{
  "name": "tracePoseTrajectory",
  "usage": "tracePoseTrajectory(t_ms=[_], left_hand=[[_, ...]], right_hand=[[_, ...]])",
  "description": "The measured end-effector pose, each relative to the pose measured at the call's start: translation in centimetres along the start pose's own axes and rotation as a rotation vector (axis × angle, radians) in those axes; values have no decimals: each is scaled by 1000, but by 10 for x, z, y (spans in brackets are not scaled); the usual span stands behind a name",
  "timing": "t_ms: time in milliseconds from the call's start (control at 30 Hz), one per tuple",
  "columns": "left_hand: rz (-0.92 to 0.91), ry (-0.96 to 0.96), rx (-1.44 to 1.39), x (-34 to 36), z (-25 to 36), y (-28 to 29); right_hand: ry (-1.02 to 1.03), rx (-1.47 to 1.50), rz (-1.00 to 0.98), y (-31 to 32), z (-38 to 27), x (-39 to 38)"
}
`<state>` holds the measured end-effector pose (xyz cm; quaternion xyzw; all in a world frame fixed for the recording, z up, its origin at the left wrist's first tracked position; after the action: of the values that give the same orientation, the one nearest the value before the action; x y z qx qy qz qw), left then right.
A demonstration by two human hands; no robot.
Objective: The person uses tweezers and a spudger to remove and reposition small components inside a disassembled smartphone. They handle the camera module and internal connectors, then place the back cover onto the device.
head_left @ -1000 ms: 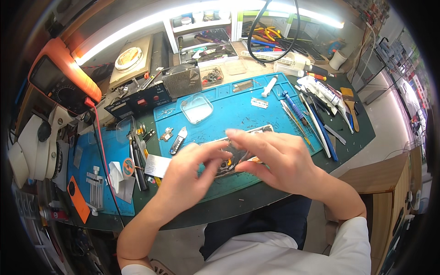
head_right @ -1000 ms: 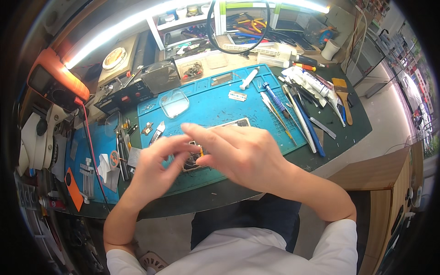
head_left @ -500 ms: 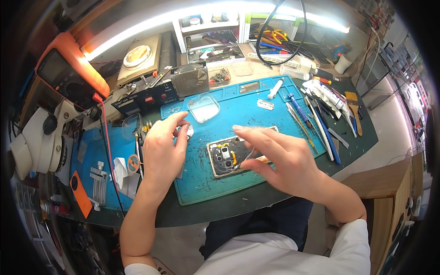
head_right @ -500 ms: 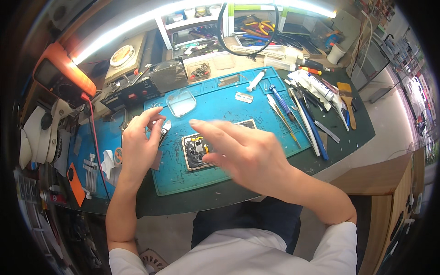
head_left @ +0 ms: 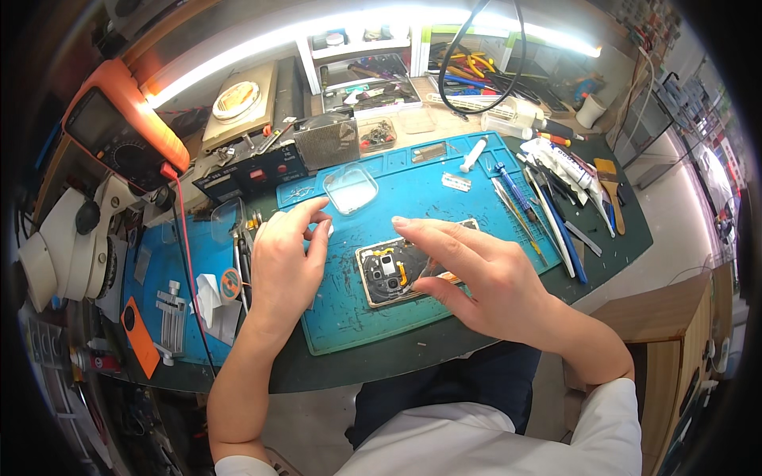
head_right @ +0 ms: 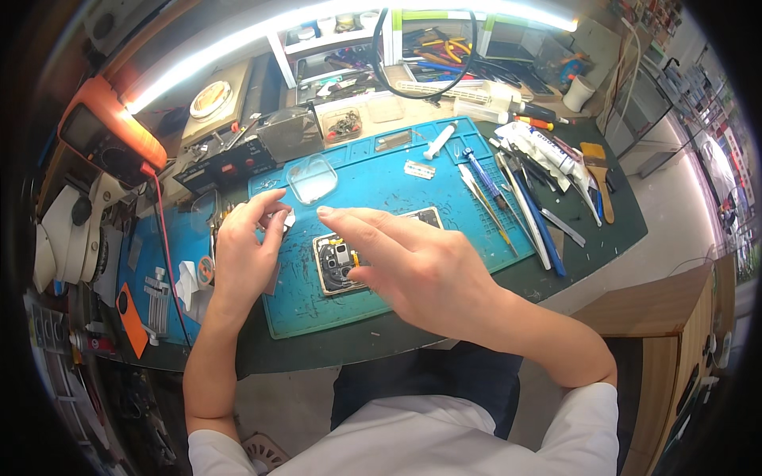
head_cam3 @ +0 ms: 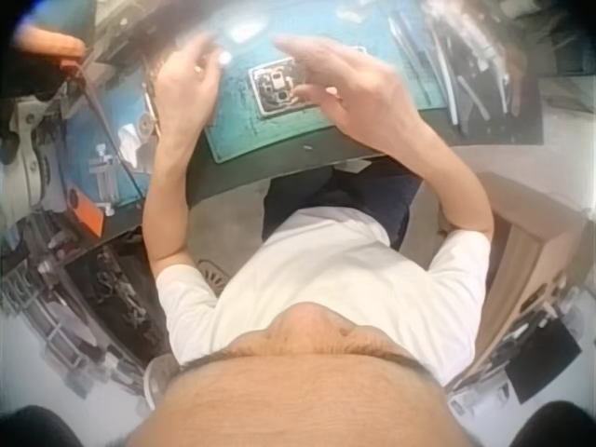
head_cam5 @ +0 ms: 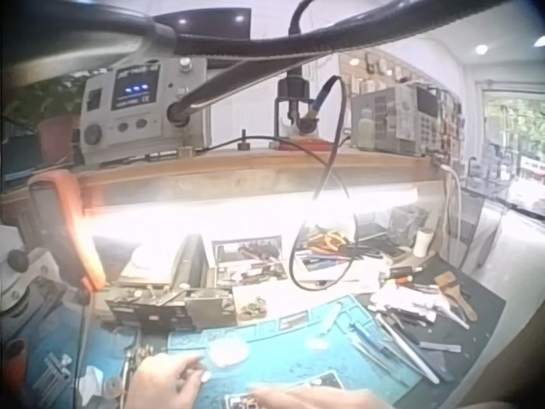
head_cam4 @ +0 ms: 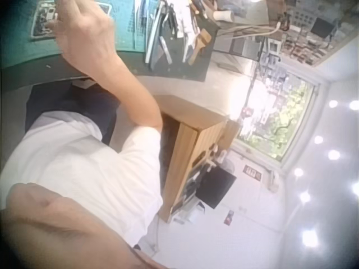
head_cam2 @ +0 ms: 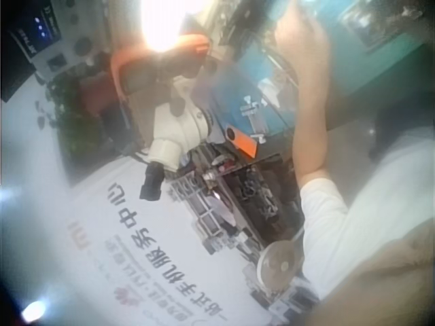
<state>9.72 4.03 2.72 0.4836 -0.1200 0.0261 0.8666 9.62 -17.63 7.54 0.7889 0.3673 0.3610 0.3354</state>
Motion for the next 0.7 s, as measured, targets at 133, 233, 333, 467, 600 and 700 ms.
tracePoseTrajectory(t_ms=[133, 233, 333, 467, 600, 700], left_hand=[[-153, -32, -187, 1, 11, -11], [-384, -159, -212, -8, 35, -27], [-527, -208, -73, -19, 53, -40], [-510, -227, -21, -23, 54, -43], [-472, -266, -34, -21, 56, -43], [-448, -273, -72, -21, 59, -41]], right_hand=[[-68, 195, -16, -5, 16, -5], [-111, 374, 86, 5, 27, -10], [-96, 160, 214, 30, 34, -19], [-143, -77, 52, 23, 44, -28], [-59, -245, -37, 2, 29, -35], [89, -418, -86, -15, 11, -36]])
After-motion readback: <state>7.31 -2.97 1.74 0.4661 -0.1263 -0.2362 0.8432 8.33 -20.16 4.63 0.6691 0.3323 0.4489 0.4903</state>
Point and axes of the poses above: each hand's wrist, its own x-axis towards the middle knuckle, its own y-axis out of the back of the hand, z = x × y, the point moved 10 cm from there along x, towards the middle knuckle, and after that the axes turned 15 degrees about -z, right-handed, at the moved point
